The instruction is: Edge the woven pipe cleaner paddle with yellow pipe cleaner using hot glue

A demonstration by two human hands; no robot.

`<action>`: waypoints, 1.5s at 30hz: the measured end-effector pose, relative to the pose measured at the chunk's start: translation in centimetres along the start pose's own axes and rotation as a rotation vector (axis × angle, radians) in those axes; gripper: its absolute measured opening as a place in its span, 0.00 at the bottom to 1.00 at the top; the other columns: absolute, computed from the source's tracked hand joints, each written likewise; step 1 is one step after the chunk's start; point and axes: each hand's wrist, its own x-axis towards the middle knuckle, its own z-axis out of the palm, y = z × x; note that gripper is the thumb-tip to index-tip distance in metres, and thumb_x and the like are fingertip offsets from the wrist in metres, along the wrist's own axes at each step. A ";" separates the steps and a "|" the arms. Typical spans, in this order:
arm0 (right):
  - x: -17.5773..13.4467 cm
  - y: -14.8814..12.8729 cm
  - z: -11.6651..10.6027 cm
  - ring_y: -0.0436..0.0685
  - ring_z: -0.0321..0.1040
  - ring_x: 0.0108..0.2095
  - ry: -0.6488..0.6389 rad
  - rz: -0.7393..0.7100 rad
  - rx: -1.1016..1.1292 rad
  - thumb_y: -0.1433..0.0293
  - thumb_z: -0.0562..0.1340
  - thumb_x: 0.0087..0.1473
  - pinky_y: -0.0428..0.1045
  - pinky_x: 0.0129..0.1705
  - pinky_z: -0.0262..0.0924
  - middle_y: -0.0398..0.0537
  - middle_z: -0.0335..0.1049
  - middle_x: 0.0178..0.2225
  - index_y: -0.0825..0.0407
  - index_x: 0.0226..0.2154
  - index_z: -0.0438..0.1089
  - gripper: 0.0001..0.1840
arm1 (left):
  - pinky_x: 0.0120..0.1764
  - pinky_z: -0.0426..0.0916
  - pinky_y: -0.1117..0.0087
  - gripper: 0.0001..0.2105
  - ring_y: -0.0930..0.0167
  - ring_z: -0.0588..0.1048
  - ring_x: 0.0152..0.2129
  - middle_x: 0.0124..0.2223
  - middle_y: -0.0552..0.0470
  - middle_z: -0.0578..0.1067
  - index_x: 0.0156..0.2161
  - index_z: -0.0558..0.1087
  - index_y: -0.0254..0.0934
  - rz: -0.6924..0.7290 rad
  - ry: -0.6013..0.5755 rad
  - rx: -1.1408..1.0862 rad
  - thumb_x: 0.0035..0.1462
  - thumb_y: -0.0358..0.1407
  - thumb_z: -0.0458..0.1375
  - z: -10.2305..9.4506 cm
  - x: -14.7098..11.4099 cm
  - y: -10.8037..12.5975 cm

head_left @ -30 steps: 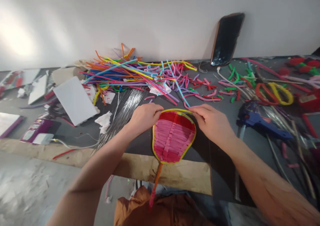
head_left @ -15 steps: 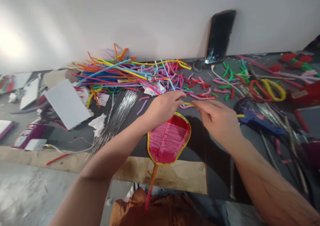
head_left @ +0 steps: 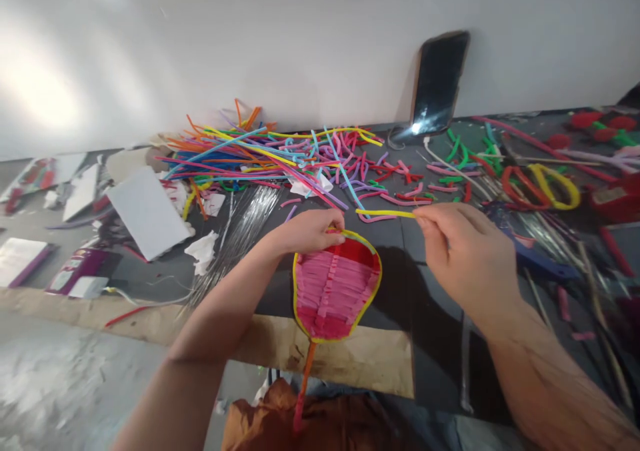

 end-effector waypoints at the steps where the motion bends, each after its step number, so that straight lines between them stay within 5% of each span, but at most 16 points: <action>1: 0.0 -0.2 -0.1 0.58 0.71 0.36 0.025 -0.016 0.016 0.75 0.57 0.57 0.52 0.40 0.65 0.52 0.75 0.35 0.50 0.41 0.71 0.10 | 0.37 0.64 0.71 0.10 0.70 0.72 0.34 0.38 0.51 0.75 0.41 0.71 0.34 0.014 -0.024 -0.083 0.55 0.35 0.54 -0.3 -0.3 -0.1; 6: 0.1 -1.0 0.0 0.55 0.69 0.29 0.053 -0.119 0.071 0.75 0.61 0.55 0.51 0.36 0.64 0.46 0.75 0.30 0.48 0.42 0.70 0.12 | 0.38 0.65 0.73 0.12 0.71 0.74 0.35 0.40 0.51 0.77 0.43 0.73 0.33 0.045 -0.051 -0.389 0.54 0.34 0.55 -1.4 -2.0 -1.5; 12: 1.3 -2.0 0.4 0.57 0.72 0.37 -0.057 -0.145 0.092 0.75 0.57 0.57 0.52 0.40 0.64 0.49 0.76 0.35 0.50 0.40 0.70 0.09 | 0.34 0.66 0.74 0.10 0.76 0.73 0.27 0.34 0.53 0.77 0.39 0.74 0.33 -0.053 0.048 -0.764 0.51 0.33 0.60 -1.3 -3.1 -3.1; 17: 2.4 -2.8 2.0 0.56 0.72 0.34 -0.171 -0.110 0.266 0.70 0.59 0.58 0.52 0.39 0.65 0.46 0.76 0.32 0.48 0.37 0.72 0.07 | 0.33 0.67 0.74 0.09 0.76 0.74 0.26 0.33 0.53 0.78 0.38 0.77 0.34 -0.082 0.066 -0.922 0.49 0.30 0.61 -0.5 -3.9 -2.8; 22: 2.9 -3.2 3.5 0.56 0.72 0.34 -0.271 -0.017 0.359 0.68 0.57 0.58 0.50 0.34 0.65 0.46 0.76 0.32 0.48 0.34 0.72 0.07 | 0.32 0.67 0.75 0.13 0.77 0.74 0.25 0.33 0.54 0.79 0.40 0.78 0.37 -0.093 0.015 -0.980 0.49 0.26 0.57 -0.2 -4.9 -2.6; 28: 3.9 -3.7 3.8 0.57 0.71 0.35 -0.343 -0.089 0.318 0.69 0.57 0.58 0.53 0.38 0.64 0.47 0.75 0.32 0.48 0.33 0.72 0.08 | 0.32 0.67 0.75 0.13 0.77 0.75 0.25 0.33 0.56 0.79 0.40 0.78 0.39 -0.035 -0.022 -1.008 0.51 0.27 0.56 0.0 -5.3 -2.5; 45: 2.2 -5.1 3.5 0.57 0.72 0.33 -0.402 -0.152 0.090 0.70 0.56 0.58 0.53 0.38 0.61 0.46 0.77 0.32 0.49 0.35 0.72 0.09 | 0.30 0.65 0.75 0.08 0.78 0.72 0.24 0.31 0.54 0.78 0.37 0.77 0.35 -0.083 0.074 -0.944 0.53 0.34 0.59 0.7 -5.1 -2.5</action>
